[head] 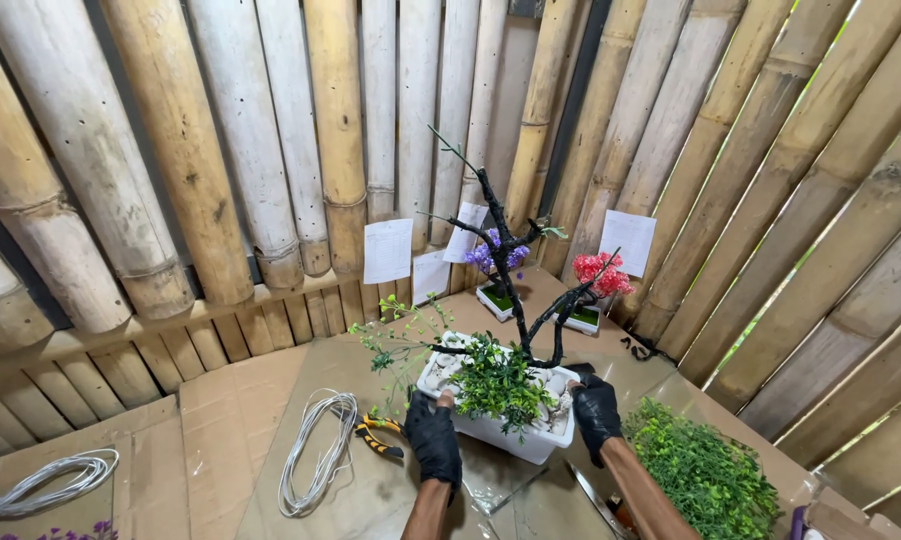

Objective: The person arranges artificial green foliage and small branches into a white rectangular planter containing a black tree structure. They use scissors to trim the stems and wire cutters to cut wire, then insert the pieces into the planter and adjust them by hand.

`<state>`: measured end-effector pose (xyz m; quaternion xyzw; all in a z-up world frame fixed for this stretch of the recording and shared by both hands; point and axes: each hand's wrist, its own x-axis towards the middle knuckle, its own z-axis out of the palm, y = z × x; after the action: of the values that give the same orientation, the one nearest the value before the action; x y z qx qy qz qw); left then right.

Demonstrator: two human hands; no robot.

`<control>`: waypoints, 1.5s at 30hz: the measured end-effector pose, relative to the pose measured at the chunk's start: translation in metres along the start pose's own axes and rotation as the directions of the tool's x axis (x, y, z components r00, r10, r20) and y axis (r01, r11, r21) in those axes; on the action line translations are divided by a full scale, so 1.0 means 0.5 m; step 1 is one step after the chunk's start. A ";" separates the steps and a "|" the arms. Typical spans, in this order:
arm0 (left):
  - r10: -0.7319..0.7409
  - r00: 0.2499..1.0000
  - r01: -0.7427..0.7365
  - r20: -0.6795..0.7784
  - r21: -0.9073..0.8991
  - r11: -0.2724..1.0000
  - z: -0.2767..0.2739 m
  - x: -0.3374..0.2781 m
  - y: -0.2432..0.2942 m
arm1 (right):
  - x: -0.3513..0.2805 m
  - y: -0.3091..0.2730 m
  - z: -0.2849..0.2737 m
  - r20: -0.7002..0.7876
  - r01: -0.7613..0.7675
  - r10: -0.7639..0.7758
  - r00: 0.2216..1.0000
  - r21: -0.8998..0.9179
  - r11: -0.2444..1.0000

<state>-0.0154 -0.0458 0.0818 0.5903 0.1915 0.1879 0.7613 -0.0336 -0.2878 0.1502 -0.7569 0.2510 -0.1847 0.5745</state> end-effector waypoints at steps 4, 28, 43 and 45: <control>-0.020 1.000 0.020 -0.012 0.036 0.999 -0.002 -0.022 0.031 | 0.012 -0.014 0.006 0.066 0.076 -0.078 0.995 0.028 0.997; 0.102 0.993 -0.095 0.051 -0.120 0.988 0.004 -0.001 0.008 | 0.005 -0.011 0.001 0.042 0.026 -0.026 0.999 0.000 1.000; 0.072 0.997 -0.072 -0.006 -0.006 0.997 0.021 -0.035 0.034 | 0.061 -0.003 0.023 0.060 -0.035 0.033 0.998 0.031 0.999; 0.061 0.998 -0.061 -0.025 0.015 0.998 0.019 -0.033 0.032 | 0.060 0.000 0.028 0.050 -0.018 0.017 0.999 0.019 1.000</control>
<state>-0.0255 -0.0583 0.1008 0.5990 0.1842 0.2170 0.7485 -0.0018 -0.2947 0.1463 -0.7533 0.2414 -0.1634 0.5896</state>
